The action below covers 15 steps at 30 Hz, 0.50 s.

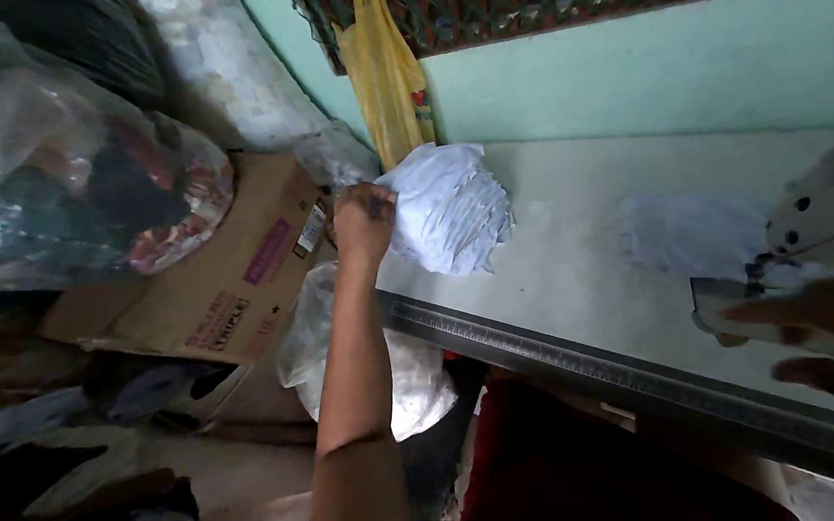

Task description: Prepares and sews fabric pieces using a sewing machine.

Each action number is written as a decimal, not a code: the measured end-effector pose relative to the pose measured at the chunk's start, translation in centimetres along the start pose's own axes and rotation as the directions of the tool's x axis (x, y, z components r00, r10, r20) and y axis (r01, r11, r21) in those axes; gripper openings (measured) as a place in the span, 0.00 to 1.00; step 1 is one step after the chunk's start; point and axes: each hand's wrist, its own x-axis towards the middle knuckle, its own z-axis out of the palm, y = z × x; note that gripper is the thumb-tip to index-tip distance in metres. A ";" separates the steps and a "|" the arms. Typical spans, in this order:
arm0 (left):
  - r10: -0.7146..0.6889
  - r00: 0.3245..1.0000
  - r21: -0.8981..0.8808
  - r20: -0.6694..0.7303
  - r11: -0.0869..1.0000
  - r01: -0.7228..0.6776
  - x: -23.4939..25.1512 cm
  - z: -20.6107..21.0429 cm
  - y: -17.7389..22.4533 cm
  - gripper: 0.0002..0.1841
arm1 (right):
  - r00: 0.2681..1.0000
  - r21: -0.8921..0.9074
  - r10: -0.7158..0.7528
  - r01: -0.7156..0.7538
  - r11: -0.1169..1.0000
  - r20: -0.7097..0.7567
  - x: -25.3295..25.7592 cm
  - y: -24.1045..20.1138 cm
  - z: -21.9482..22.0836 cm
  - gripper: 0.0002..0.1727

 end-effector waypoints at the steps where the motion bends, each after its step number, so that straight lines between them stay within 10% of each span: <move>1: -0.016 1.000 -0.013 0.005 1.000 0.016 0.2 -0.1 -0.1 0.14 | 0.998 -0.032 -0.057 0.057 0.998 -0.012 2.1 -0.7 0.5 0.28; 5: -0.030 0.997 -0.029 0.073 0.999 0.032 0.9 -0.5 -0.7 0.18 | 0.949 -0.131 -0.314 0.311 0.941 -0.005 10.2 -2.8 2.6 0.27; 15: 0.056 0.996 0.015 0.073 0.998 -0.058 1.6 -0.6 -0.9 0.22 | 0.899 -0.057 -0.379 0.376 0.925 -0.220 28.6 -7.3 6.9 0.12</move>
